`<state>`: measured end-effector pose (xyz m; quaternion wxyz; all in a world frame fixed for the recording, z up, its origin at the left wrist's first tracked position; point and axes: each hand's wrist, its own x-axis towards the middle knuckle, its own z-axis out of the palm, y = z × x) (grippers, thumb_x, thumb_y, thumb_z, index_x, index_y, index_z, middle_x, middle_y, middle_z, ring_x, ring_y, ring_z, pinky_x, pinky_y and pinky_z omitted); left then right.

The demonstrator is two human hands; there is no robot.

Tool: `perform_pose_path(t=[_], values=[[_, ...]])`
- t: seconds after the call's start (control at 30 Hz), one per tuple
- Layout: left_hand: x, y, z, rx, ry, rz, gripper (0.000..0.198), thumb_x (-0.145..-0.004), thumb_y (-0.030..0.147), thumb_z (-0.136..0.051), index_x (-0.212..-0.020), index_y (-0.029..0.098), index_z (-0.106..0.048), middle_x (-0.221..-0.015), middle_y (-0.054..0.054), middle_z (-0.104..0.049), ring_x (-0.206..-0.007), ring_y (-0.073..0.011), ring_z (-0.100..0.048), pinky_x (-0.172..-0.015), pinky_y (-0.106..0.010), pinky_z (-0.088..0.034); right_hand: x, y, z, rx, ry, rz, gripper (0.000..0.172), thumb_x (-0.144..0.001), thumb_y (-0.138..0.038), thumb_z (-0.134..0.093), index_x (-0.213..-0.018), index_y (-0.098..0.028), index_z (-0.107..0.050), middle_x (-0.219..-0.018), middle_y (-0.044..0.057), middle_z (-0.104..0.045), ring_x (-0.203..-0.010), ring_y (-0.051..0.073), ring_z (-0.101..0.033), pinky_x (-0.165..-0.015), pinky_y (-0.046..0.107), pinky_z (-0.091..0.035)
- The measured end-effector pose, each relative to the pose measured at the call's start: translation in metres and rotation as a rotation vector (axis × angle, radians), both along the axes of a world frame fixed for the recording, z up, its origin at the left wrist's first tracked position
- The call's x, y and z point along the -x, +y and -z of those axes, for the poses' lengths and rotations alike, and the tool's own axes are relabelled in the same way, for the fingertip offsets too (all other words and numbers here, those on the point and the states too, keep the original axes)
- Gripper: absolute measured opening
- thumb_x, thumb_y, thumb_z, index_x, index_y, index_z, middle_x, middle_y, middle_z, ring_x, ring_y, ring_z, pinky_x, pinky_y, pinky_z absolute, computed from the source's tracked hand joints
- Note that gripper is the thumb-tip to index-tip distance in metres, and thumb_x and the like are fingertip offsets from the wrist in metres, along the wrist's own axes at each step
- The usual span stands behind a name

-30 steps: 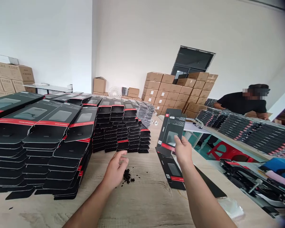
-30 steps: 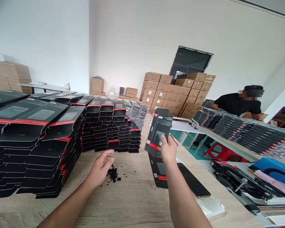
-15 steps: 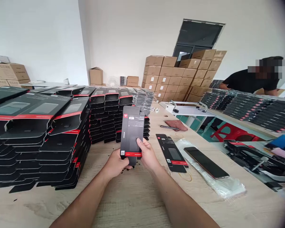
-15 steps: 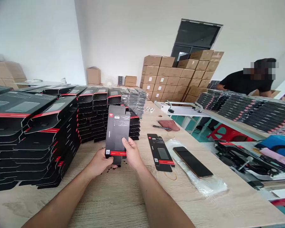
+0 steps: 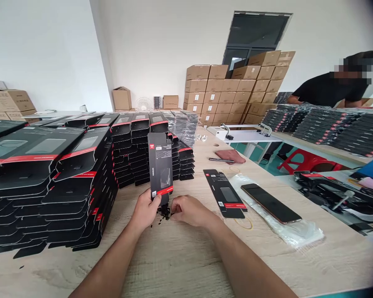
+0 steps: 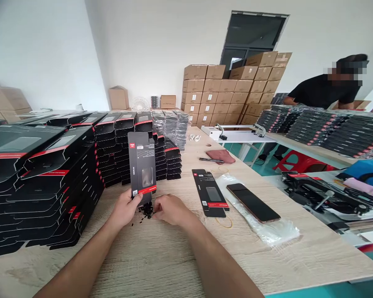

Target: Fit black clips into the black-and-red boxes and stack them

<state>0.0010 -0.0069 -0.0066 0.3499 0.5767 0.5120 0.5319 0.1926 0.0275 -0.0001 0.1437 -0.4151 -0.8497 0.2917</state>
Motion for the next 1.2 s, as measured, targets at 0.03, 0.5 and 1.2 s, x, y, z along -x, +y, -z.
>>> perform_pose_path(t=[0.03, 0.5, 1.2], values=[[0.000, 0.001, 0.001, 0.024, -0.013, 0.013, 0.024, -0.079, 0.030, -0.055, -0.094, 0.017, -0.068, -0.087, -0.003, -0.069, -0.078, -0.0182, -0.062, -0.070, -0.029, -0.053, 0.002, 0.000, 0.001, -0.041, -0.021, -0.002, 0.005, -0.067, -0.023, -0.069, -0.072, -0.022, -0.068, -0.066, -0.003, -0.064, -0.058, 0.012, -0.052, -0.055, 0.023, -0.035], [0.000, 0.003, 0.006, 0.043, -0.143, 0.017, 0.032, -0.077, 0.037, -0.060, -0.101, 0.019, -0.069, -0.097, -0.005, -0.070, -0.083, -0.0212, -0.065, -0.071, -0.033, -0.057, -0.008, 0.021, 0.003, -0.288, -0.034, 0.331, 0.014, -0.079, -0.022, -0.054, -0.083, -0.021, -0.067, -0.084, 0.003, -0.068, -0.072, 0.016, -0.059, -0.064, 0.026, -0.042], [0.000, -0.001, -0.006, -0.012, -0.063, -0.088, 0.027, -0.078, 0.030, -0.058, -0.097, 0.019, -0.072, -0.084, -0.002, -0.073, -0.079, -0.0190, -0.064, -0.073, -0.027, -0.048, -0.005, 0.020, 0.002, -0.294, -0.231, 0.356, 0.013, -0.076, -0.019, -0.057, -0.074, -0.023, -0.069, -0.076, 0.004, -0.069, -0.070, 0.017, -0.060, -0.061, 0.025, -0.038]])
